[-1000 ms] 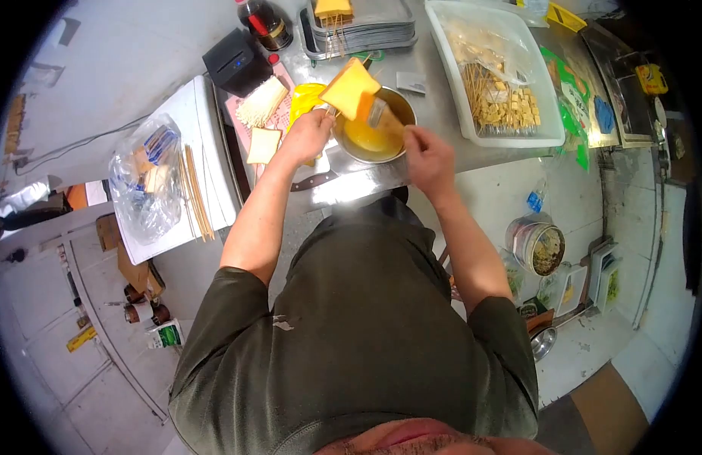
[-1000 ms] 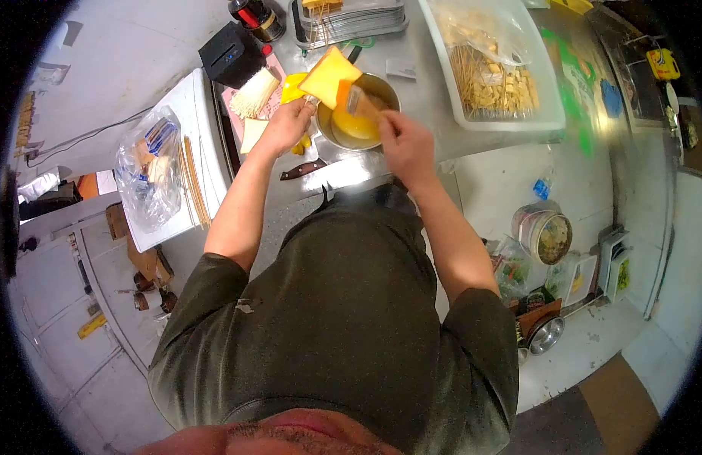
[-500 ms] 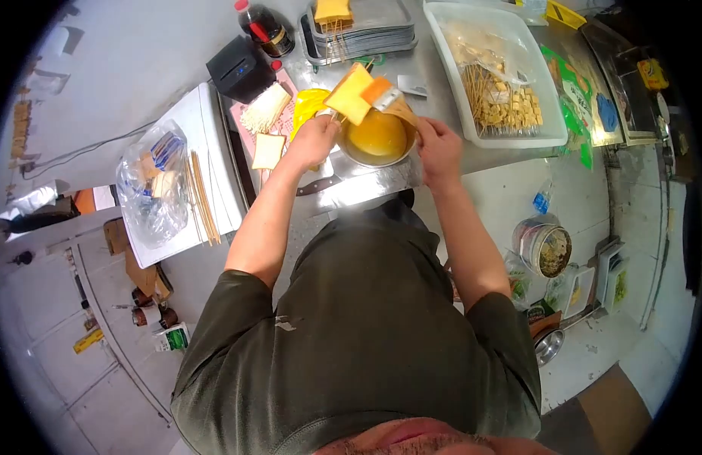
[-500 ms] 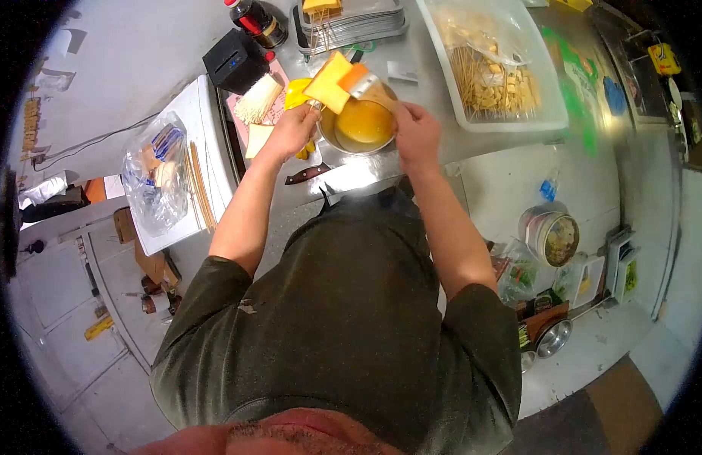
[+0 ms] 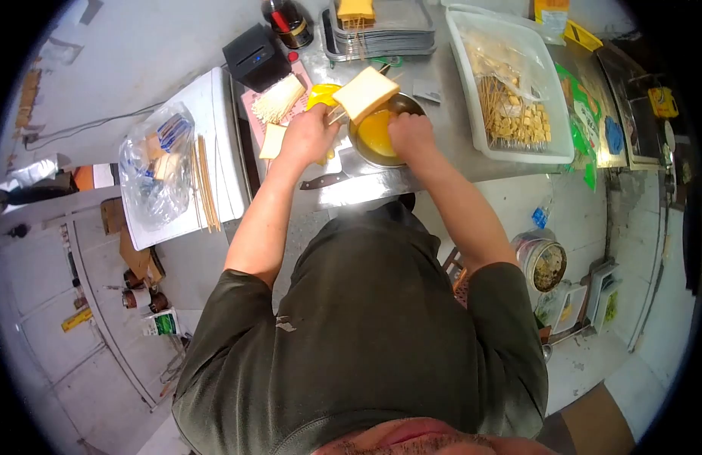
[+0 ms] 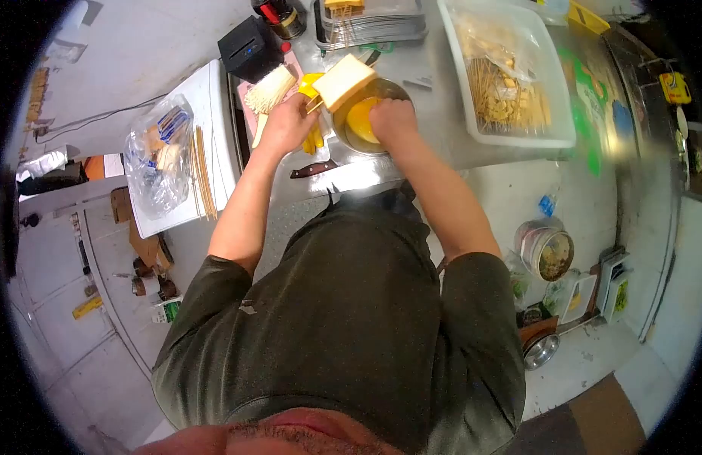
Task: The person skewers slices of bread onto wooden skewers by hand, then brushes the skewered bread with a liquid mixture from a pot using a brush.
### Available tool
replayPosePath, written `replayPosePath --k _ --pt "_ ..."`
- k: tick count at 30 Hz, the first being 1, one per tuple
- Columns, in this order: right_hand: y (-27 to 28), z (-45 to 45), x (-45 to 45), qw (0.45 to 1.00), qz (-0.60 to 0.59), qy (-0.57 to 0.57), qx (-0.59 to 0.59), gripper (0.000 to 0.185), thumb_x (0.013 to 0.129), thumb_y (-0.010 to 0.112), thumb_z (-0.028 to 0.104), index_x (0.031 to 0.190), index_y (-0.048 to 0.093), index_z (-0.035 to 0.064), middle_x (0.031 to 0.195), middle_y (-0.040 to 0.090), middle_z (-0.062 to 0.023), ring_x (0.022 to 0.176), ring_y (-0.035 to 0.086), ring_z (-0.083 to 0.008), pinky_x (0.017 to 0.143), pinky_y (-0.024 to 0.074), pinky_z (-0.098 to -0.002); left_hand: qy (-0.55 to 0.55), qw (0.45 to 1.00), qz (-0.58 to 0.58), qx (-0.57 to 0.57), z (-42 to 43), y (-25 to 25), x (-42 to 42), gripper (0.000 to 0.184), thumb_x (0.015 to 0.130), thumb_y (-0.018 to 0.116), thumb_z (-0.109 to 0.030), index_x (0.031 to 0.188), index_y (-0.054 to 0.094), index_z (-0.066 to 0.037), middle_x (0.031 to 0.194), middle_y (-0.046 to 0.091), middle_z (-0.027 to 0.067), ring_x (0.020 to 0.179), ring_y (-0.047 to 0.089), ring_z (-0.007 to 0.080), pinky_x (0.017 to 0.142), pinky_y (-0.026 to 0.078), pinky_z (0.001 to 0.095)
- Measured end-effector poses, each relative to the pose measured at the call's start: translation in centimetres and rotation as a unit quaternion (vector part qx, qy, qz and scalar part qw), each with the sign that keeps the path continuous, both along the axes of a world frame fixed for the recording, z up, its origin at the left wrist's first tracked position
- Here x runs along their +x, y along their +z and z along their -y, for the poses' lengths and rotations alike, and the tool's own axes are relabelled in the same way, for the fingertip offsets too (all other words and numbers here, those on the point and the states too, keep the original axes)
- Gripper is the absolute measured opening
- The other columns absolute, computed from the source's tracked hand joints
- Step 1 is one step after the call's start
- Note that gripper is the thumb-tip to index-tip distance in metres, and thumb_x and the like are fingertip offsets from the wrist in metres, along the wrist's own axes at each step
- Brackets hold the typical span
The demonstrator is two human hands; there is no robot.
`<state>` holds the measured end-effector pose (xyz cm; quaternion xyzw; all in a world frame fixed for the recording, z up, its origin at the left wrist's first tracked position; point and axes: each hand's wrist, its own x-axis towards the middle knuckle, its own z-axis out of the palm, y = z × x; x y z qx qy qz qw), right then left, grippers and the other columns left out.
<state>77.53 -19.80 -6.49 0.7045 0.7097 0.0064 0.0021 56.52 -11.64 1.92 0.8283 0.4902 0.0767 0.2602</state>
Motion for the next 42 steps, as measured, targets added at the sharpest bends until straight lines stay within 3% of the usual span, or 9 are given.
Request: replayPosePath --k 7,10,15,18,22,25,31,37,42 --pt "0.4 -0.3 -1.7 0.984 -0.064 0.146 -0.073 0.021 0.084 0.053 0.021 0.083 0.071 0.0100 0.087 0.071 -0.0106 0.081 0.069 -0.0268 0.069 0.0545 -0.0416 0.034 0.999 0.009 -0.028 -0.6 -0.7 -0.4 0.033 0.084 0.068 -0.026 0.099 0.057 0.002 0.083 0.066 0.0188 0.080 0.065 0.0359 0.072 0.050 0.0415" --pt "2.2 -0.7 -0.4 0.967 -0.176 0.046 -0.177 0.024 0.088 0.054 0.025 0.090 0.072 0.0089 0.094 0.071 -0.0126 0.084 0.068 -0.0310 0.073 0.0545 -0.0423 0.043 0.997 0.032 -0.051 -1.0 -0.8 -0.4 0.031 0.084 0.069 -0.025 0.096 0.058 0.002 0.080 0.065 0.0160 0.074 0.065 0.0300 0.070 0.050 0.0384" --pt "2.8 2.2 3.2 0.927 -0.359 -0.038 -0.102 0.029 0.089 0.058 0.029 0.102 0.071 0.0069 0.098 0.070 -0.0164 0.088 0.067 -0.0333 0.078 0.0528 -0.0391 0.045 0.991 0.087 -0.095 -1.3 -0.7 -0.9 0.027 0.088 0.064 -0.024 0.090 0.060 0.002 0.075 0.064 0.0120 0.068 0.062 0.0213 0.068 0.049 0.0349" --pt "4.1 5.1 4.7 0.873 -0.463 -0.144 -0.062 0.028 0.089 0.061 0.027 0.104 0.070 0.0046 0.094 0.071 -0.0146 0.085 0.068 -0.0259 0.076 0.0518 -0.0346 0.045 0.988 0.089 -0.118 -1.5 -2.1 -1.1 0.031 0.090 0.061 -0.029 0.096 0.063 0.002 0.084 0.066 0.0230 0.083 0.066 0.0369 0.076 0.050 0.0427" --pt "3.2 8.9 5.1 0.750 -0.624 -0.215 0.047 0.024 0.090 0.065 0.019 0.106 0.069 0.0013 0.088 0.071 -0.0097 0.078 0.064 -0.0137 0.072 0.0498 -0.0278 0.016 0.996 0.039 -0.085 -1.0 -2.7 -0.8 0.033 0.094 0.053 -0.030 0.103 0.063 0.000 0.091 0.065 0.0267 0.090 0.063 0.0422 0.080 0.049 0.0467" --pt "3.8 9.5 4.8 0.738 -0.632 -0.223 0.078 0.022 0.090 0.065 0.015 0.105 0.068 0.0002 0.087 0.071 -0.0076 0.076 0.061 -0.0112 0.071 0.0492 -0.0264 -0.006 0.998 0.024 -0.062 -0.3 -2.4 0.0 0.032 0.096 0.051 -0.030 0.102 0.061 0.000 0.090 0.064 0.0278 0.090 0.062 0.0440 0.080 0.049 0.0481" --pt "6.8 7.7 3.8 0.804 -0.574 -0.132 0.080 0.022 0.089 0.066 0.017 0.106 0.068 0.0026 0.084 0.070 -0.0115 0.074 0.064 -0.0164 0.068 0.0498 -0.0289 -0.064 0.998 -0.004 -0.028 0.7 -1.9 1.8 0.030 0.096 0.051 -0.028 0.098 0.058 0.001 0.088 0.063 0.0276 0.087 0.061 0.0456 0.077 0.047 0.0495" --pt "6.1 6.4 6.0 0.885 -0.412 -0.156 0.151 0.023 0.089 0.061 0.025 0.102 0.070 0.0089 0.089 0.069 -0.0162 0.083 0.065 -0.0348 0.071 0.0518 -0.0406 -0.085 0.995 -0.025 -0.044 0.6 -1.4 1.4 0.029 0.096 0.050 -0.027 0.102 0.058 0.001 0.089 0.063 0.0279 0.087 0.061 0.0458 0.078 0.047 0.0499" --pt "6.7 7.2 5.5 0.936 -0.305 -0.174 0.026 0.023 0.090 0.054 0.025 0.096 0.071 0.0095 0.087 0.069 -0.0149 0.084 0.066 -0.0350 0.070 0.0519 -0.0441 -0.044 0.998 -0.015 -0.033 -0.3 -2.1 0.3 0.031 0.096 0.050 -0.027 0.102 0.060 0.002 0.090 0.064 0.0290 0.088 0.061 0.0455 0.078 0.047 0.0494"
